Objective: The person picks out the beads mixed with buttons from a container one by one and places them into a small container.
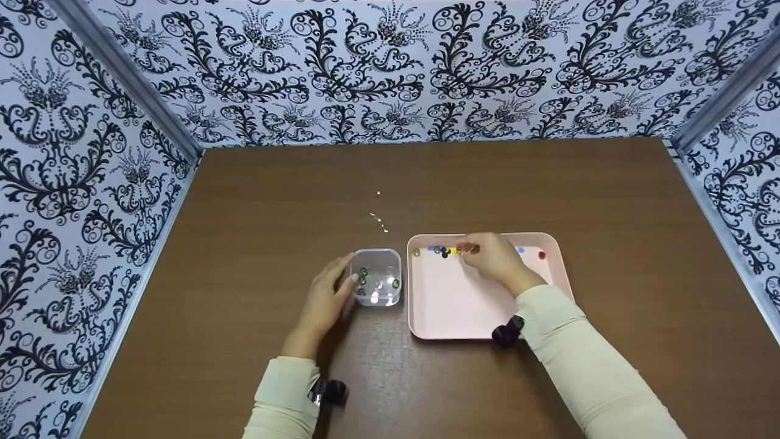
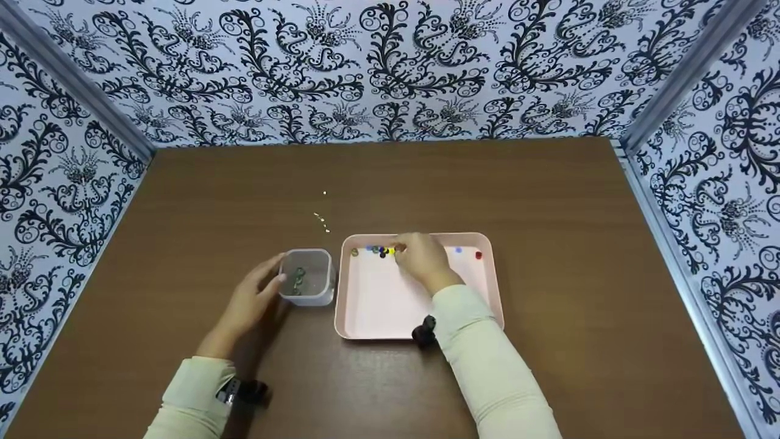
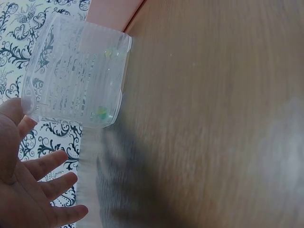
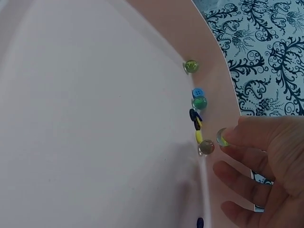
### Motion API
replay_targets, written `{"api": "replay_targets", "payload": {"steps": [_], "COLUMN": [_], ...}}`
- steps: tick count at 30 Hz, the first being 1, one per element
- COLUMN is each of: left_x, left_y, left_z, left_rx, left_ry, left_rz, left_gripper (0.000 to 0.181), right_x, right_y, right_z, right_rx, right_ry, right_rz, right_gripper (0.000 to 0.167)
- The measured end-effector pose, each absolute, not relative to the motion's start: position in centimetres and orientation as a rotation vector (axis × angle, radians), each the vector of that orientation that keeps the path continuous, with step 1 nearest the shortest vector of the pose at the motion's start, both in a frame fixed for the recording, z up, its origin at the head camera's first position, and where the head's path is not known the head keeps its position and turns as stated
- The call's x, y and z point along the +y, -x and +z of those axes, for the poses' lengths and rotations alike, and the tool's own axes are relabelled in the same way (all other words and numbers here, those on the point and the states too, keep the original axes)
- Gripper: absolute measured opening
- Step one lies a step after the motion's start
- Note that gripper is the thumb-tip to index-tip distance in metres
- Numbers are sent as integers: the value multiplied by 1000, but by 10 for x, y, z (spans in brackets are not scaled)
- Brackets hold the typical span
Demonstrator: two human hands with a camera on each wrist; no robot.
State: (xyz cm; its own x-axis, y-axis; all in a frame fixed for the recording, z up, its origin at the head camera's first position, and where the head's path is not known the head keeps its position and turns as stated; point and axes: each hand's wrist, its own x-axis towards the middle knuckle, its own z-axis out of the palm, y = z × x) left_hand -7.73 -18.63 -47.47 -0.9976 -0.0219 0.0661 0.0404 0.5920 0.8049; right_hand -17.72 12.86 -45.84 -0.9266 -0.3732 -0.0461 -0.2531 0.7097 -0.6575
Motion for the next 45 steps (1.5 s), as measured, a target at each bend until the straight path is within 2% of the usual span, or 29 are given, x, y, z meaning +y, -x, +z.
{"api": "replay_targets", "payload": {"steps": [45], "left_x": [-186], "left_y": [78], "left_z": [-476], "left_rx": [-2719], "left_ry": [25], "left_rz": [-1405], "left_gripper": [44], "right_x": [124], "right_y": [166], "right_z": [-454], "right_rx": [2645], "right_ry": [486], "right_rz": [-1278], "right_gripper": [28]}}
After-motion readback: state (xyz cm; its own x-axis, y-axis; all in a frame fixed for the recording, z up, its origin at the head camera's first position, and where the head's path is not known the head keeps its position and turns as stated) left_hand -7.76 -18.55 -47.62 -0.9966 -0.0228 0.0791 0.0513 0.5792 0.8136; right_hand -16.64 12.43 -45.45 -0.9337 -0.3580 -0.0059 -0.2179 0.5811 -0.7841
